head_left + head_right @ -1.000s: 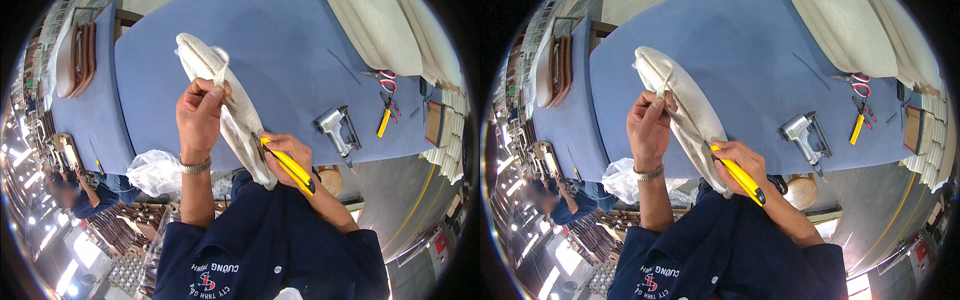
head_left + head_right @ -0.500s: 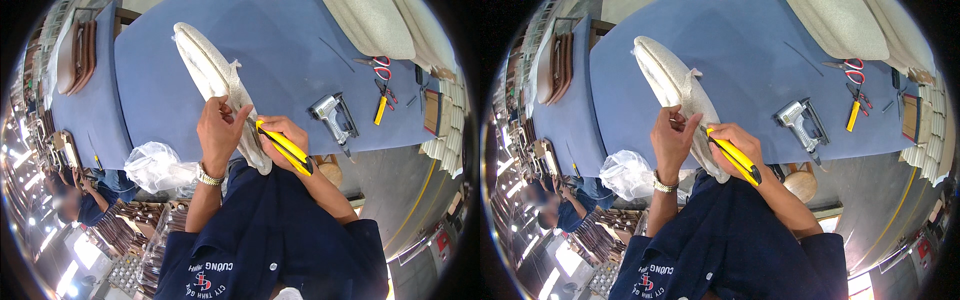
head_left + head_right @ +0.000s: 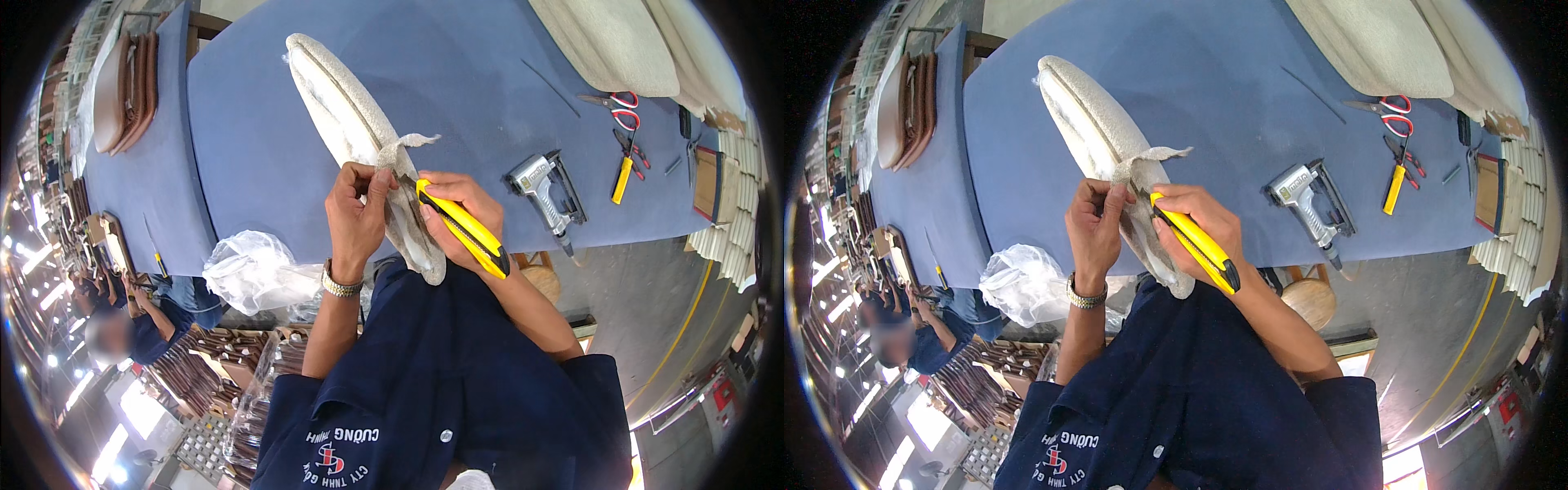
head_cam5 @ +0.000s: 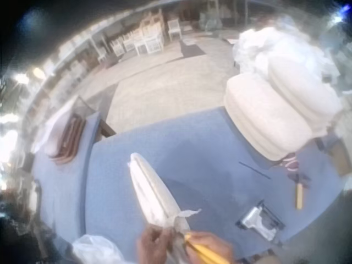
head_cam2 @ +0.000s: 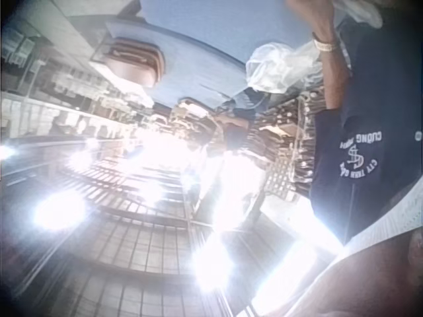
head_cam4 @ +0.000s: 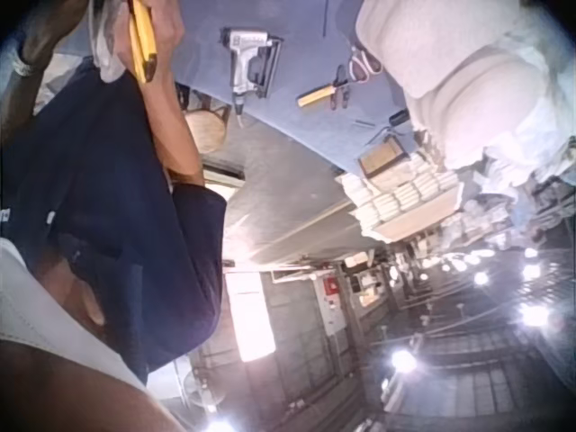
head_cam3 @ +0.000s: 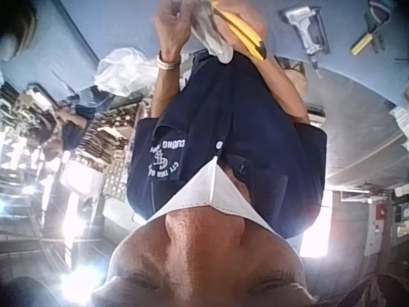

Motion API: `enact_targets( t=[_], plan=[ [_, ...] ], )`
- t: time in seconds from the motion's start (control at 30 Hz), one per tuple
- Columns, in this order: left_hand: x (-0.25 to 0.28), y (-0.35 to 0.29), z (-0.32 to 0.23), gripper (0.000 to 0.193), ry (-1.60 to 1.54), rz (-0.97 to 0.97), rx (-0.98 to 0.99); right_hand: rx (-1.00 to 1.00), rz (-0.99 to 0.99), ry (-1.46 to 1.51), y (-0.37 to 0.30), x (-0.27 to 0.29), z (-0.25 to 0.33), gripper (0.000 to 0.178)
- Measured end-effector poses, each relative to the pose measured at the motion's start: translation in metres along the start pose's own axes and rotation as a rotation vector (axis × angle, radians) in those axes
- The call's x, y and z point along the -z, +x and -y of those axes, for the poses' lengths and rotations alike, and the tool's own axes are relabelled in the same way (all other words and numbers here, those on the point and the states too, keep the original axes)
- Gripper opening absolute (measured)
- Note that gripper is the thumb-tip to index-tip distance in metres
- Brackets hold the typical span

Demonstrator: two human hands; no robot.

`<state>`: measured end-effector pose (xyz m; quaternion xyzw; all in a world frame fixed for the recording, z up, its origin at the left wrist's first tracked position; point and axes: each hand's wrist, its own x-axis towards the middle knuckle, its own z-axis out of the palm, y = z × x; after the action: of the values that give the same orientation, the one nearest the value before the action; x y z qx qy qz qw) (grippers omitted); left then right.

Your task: The person assembles cushion covers by stapling fabric edges, trimming excess material, and folding the covers over foam inserts. They handle multiple cushion covers and foam pieces, using a staple gun and utility knife to complete the assembly.

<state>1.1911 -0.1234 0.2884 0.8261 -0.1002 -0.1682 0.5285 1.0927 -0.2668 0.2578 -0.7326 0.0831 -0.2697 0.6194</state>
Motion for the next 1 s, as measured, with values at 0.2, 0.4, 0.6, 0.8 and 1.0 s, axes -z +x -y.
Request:
enact_targets(
  t=[0.2, 0.4, 0.6, 0.8, 1.0],
  plan=[
    [0.001, 0.004, 0.003, 0.023, -0.072, 0.029, 0.047, 0.000, 0.091, -0.052, 0.002, 0.003, 0.006, 0.024],
    [-0.001, 0.010, 0.014, 0.022, -0.207, 0.066, 0.075, -0.025, 0.093, -0.088, -0.008, 0.006, 0.008, 0.022],
    [-0.002, 0.012, 0.019, 0.021, -0.361, 0.081, 0.147, -0.034, 0.055, -0.068, -0.017, 0.007, 0.007, 0.023],
    [-0.001, 0.010, 0.015, 0.016, -0.528, 0.107, 0.220, -0.085, 0.104, -0.052, -0.029, 0.018, 0.018, 0.020],
    [0.002, 0.012, 0.026, 0.015, -0.699, 0.159, 0.254, -0.146, 0.098, -0.008, -0.042, 0.024, 0.022, 0.020]
  ],
)
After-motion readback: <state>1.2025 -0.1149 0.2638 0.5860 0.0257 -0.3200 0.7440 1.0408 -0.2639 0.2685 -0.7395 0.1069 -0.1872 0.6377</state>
